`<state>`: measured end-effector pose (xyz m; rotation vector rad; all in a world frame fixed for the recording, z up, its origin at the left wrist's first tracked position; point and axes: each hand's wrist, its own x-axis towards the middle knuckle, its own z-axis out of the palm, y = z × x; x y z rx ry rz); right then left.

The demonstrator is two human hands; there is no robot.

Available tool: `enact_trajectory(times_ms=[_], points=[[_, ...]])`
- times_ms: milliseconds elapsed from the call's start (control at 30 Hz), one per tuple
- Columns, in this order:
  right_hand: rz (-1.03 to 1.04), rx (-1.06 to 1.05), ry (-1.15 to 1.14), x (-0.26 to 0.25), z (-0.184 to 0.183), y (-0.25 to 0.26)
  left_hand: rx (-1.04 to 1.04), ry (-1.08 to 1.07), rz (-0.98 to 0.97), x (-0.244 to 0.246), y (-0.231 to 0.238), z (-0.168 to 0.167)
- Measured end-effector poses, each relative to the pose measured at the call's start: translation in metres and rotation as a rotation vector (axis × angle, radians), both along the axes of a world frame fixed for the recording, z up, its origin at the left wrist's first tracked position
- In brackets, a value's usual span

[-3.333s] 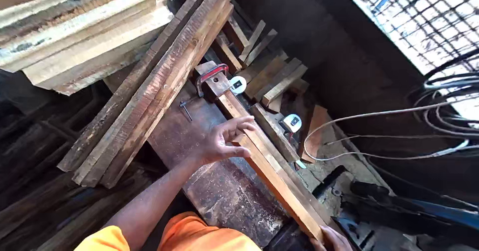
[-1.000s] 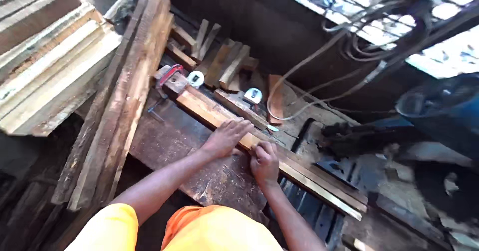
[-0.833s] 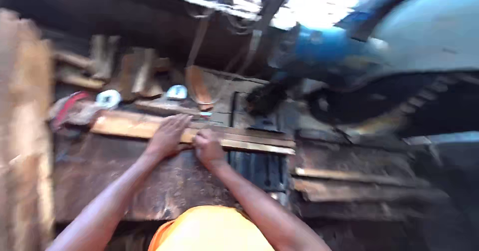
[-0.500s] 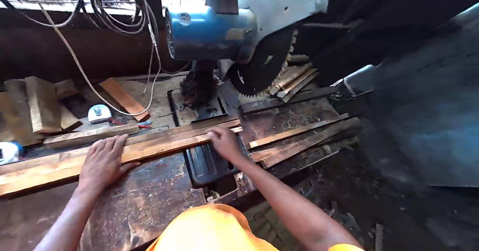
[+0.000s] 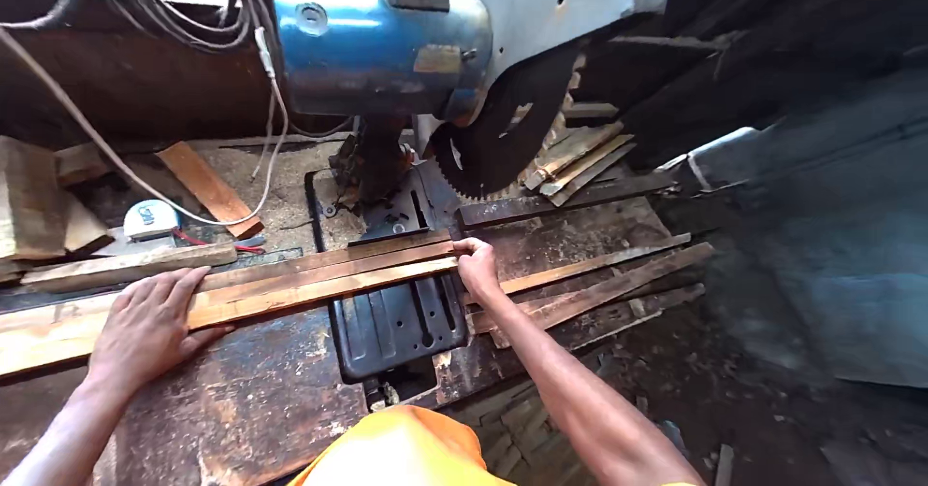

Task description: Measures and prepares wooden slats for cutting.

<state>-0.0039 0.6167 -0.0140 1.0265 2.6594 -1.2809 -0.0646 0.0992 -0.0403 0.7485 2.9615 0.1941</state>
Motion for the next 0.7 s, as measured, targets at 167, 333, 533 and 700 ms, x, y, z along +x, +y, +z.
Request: enact_trajectory(times_ms=[167,333,533,700], points=[[0.189,-0.293,0.006,-0.009,0.011,0.034,-0.019,-0.006,0.026,-0.004,-0.001,-0.004],[0.154,-0.304,0.062,-0.023,0.001,0.019,-0.017,-0.007,0.019,-0.004,-0.002,0.0],[0.206,-0.031,0.188,-0.017,0.094,0.093,-0.011,0.01,0.048,-0.003,-0.003,-0.002],[0.299,0.441,0.713,-0.03,0.305,0.08,-0.037,0.027,0.055,-0.002,-0.008,-0.008]])
